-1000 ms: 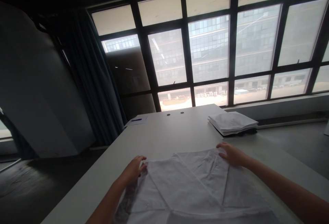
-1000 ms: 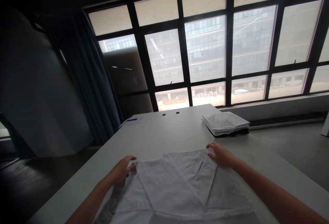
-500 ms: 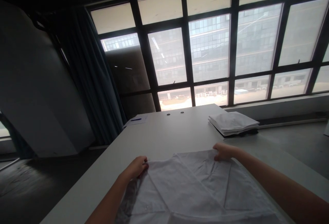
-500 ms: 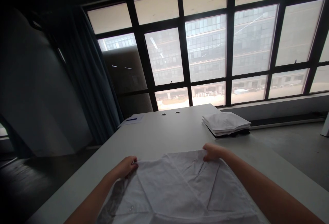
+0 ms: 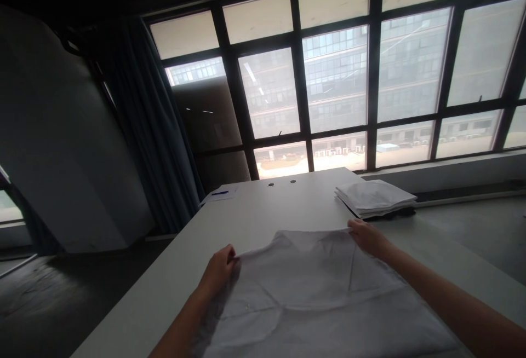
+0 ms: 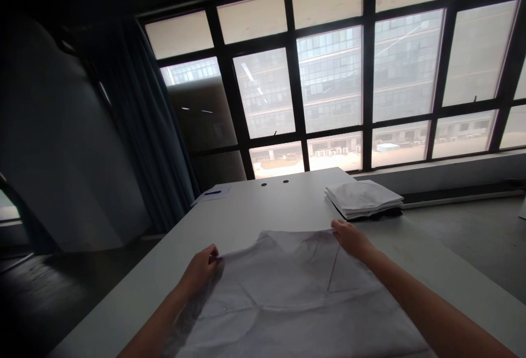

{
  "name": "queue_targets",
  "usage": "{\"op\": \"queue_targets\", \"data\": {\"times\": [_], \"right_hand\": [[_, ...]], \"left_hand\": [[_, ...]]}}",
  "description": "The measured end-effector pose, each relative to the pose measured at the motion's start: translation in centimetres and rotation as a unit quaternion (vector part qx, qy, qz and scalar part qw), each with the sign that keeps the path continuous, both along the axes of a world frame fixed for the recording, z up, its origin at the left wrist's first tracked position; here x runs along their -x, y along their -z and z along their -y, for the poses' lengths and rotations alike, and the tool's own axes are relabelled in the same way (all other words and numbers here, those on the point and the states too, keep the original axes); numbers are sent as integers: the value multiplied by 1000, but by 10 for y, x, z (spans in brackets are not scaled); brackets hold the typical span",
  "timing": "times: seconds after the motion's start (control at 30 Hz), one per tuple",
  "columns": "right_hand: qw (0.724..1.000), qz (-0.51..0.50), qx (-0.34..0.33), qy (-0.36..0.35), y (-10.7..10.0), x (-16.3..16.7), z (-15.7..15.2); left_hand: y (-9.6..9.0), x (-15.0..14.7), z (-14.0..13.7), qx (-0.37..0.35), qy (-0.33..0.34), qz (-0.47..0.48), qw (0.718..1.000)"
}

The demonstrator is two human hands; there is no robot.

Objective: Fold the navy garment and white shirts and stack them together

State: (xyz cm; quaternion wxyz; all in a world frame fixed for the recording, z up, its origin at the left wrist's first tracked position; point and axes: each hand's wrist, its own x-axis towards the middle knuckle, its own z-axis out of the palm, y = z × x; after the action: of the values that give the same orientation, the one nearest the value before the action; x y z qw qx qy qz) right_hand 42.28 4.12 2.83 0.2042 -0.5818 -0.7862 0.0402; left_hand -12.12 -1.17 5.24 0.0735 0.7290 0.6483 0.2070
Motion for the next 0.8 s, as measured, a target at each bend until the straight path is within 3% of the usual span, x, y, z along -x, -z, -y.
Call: {"op": "queue_targets", "data": {"times": [0.1, 0.23, 0.37, 0.47, 0.53, 0.67, 0.8], "right_hand": [[999, -31, -12, -22, -1, -19, 22], [994, -96, 15, -58, 6, -38, 59], [990, -115, 43, -69, 26, -44, 88], [991, -112, 39, -69, 43, -43, 98], [991, -112, 23, -64, 51, -41, 99], [991, -118, -7, -55, 58, -41, 98], [990, -134, -18, -49, 57, -45, 102]], "left_hand": [[-4, 4, 22, 12, 30, -1, 999], [-6, 8, 51, 55, 62, -69, 994], [-2, 0, 67, 61, 26, -196, 978], [-3, -26, 74, 32, 17, -269, 962], [-6, -56, 78, 30, 55, -251, 966], [-6, -126, 85, 29, 178, -103, 978], [13, -161, 86, -6, 202, -33, 979]]}}
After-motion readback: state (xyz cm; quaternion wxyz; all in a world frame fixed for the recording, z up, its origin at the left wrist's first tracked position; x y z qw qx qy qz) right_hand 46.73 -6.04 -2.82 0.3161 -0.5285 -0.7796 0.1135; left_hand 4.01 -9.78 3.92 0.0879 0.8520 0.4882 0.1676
